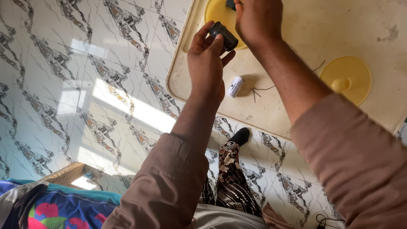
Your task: The person organizes small fishing accessories on a tray, including a bobber, sinkers, and a spool of fishing line. They handle each item individually, placing them into a yellow bowl and then securing the bowl with its lid.
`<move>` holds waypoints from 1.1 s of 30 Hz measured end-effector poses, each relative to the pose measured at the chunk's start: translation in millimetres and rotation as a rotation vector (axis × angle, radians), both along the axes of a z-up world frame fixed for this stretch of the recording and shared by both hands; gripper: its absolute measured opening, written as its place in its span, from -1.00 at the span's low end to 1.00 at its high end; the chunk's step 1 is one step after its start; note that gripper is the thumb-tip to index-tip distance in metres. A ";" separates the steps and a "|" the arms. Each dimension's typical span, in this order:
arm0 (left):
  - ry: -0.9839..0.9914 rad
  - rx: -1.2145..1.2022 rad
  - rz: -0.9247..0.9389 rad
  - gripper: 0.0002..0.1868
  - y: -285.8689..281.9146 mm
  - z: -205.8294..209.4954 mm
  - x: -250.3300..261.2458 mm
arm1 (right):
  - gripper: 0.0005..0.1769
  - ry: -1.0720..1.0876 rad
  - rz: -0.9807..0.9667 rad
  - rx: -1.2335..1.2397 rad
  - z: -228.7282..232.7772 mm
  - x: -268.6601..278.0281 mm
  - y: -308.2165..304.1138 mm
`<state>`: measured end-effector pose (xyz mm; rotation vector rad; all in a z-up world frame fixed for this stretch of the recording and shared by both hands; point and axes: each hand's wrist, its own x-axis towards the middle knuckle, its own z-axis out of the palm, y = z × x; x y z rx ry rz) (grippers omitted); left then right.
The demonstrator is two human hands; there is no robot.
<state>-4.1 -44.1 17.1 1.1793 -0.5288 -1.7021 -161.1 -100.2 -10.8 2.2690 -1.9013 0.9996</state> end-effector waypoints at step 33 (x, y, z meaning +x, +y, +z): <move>0.146 -0.406 -0.120 -0.70 -5.0 17.0 0.0 | -0.96 -1.032 0.290 0.431 106.9 17.3 83.1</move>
